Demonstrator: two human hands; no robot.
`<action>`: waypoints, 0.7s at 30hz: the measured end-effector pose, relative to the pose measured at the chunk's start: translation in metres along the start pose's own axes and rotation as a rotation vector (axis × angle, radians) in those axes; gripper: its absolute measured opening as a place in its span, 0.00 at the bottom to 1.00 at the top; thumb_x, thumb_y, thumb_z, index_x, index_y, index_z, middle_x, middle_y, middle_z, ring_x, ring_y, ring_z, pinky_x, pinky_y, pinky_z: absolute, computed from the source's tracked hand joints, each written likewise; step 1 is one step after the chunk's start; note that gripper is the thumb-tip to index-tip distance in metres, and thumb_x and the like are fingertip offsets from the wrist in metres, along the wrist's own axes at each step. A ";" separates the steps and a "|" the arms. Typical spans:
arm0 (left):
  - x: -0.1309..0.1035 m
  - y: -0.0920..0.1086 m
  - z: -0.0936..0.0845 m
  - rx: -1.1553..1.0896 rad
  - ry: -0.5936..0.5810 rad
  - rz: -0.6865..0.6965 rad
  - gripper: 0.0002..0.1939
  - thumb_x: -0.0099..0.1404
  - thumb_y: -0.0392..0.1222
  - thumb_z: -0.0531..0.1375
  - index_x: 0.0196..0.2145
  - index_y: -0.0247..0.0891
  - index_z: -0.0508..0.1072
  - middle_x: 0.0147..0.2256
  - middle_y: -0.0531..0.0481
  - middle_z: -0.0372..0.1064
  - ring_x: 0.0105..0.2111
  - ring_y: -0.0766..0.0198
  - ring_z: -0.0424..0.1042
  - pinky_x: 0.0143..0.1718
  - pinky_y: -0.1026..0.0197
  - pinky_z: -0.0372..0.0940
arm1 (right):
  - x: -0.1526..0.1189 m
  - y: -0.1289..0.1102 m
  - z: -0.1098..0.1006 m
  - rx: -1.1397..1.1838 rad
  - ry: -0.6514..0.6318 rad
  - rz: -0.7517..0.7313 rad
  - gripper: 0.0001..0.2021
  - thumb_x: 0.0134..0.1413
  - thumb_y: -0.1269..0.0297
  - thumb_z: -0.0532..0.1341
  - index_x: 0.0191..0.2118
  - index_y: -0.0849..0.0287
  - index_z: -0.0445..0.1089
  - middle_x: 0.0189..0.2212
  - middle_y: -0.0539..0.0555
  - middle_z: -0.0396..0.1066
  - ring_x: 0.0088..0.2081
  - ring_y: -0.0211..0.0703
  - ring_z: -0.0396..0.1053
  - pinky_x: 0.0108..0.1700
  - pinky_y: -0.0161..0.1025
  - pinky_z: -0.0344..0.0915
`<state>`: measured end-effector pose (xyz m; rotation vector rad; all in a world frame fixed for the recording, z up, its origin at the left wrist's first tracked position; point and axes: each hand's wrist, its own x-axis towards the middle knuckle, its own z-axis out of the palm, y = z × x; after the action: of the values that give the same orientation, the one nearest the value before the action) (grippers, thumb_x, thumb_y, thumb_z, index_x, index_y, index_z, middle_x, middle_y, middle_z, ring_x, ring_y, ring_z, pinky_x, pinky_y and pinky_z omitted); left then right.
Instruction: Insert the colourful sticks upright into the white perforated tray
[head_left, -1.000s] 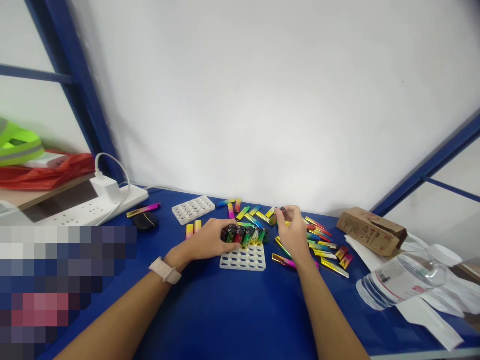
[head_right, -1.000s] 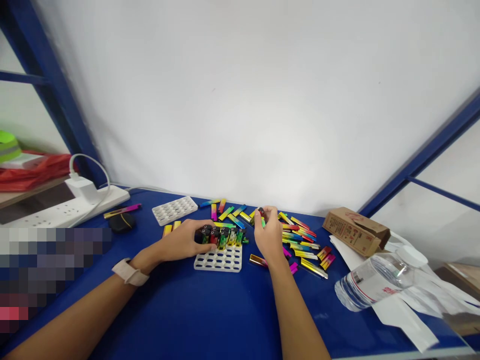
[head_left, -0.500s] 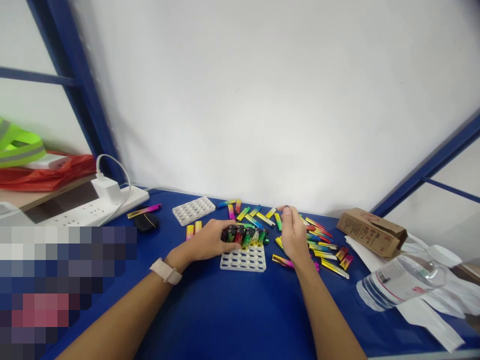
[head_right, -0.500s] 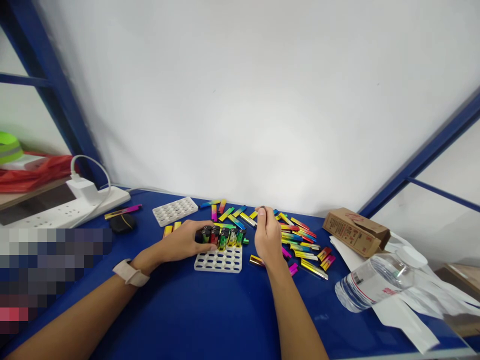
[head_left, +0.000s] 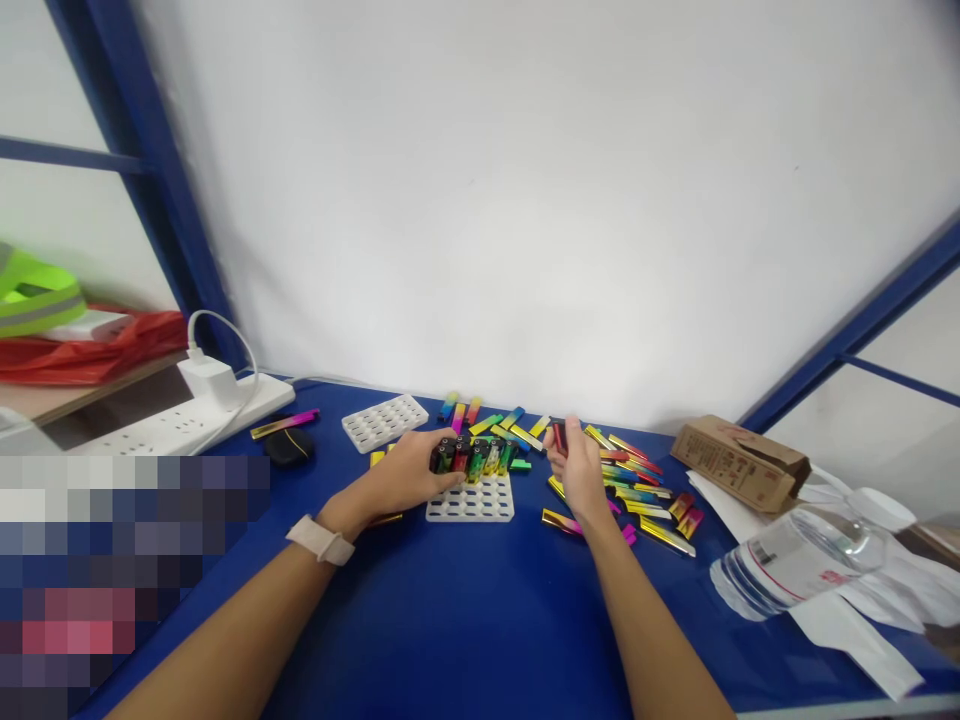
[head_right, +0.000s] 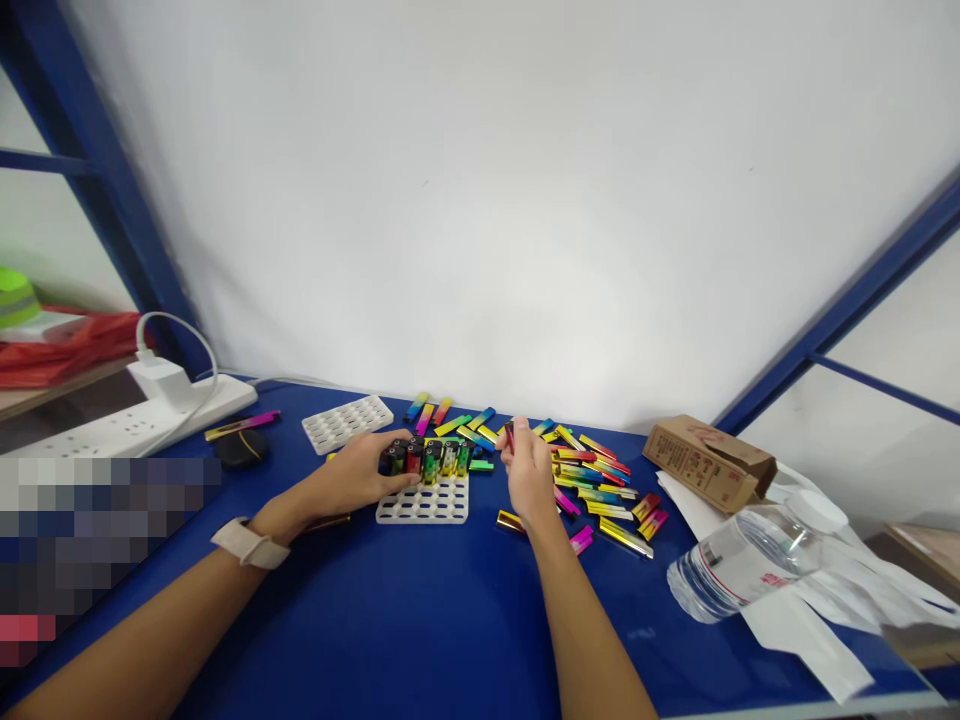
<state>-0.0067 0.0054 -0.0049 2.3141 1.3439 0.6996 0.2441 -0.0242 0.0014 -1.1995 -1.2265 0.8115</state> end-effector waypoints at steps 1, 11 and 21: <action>0.000 0.001 0.000 -0.003 0.000 0.003 0.19 0.59 0.51 0.64 0.47 0.43 0.76 0.42 0.46 0.77 0.42 0.49 0.75 0.41 0.54 0.67 | 0.000 0.000 0.001 0.061 -0.010 0.060 0.27 0.62 0.39 0.50 0.25 0.57 0.63 0.16 0.43 0.47 0.17 0.32 0.43 0.19 0.33 0.41; -0.001 0.001 0.000 -0.018 -0.022 0.005 0.24 0.57 0.53 0.65 0.50 0.42 0.75 0.44 0.46 0.77 0.45 0.48 0.74 0.46 0.52 0.67 | 0.003 0.004 0.003 0.192 -0.090 0.155 0.20 0.62 0.48 0.50 0.22 0.54 0.55 0.13 0.42 0.46 0.14 0.32 0.43 0.17 0.32 0.41; -0.001 0.000 0.001 -0.056 -0.030 0.013 0.25 0.57 0.54 0.65 0.50 0.42 0.75 0.44 0.45 0.78 0.44 0.48 0.75 0.46 0.52 0.68 | 0.001 0.005 0.003 0.094 -0.146 0.057 0.22 0.64 0.45 0.44 0.25 0.53 0.55 0.15 0.42 0.45 0.15 0.34 0.43 0.17 0.33 0.44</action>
<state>-0.0069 0.0048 -0.0057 2.2823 1.2802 0.6953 0.2426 -0.0213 -0.0032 -1.1192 -1.2624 1.0030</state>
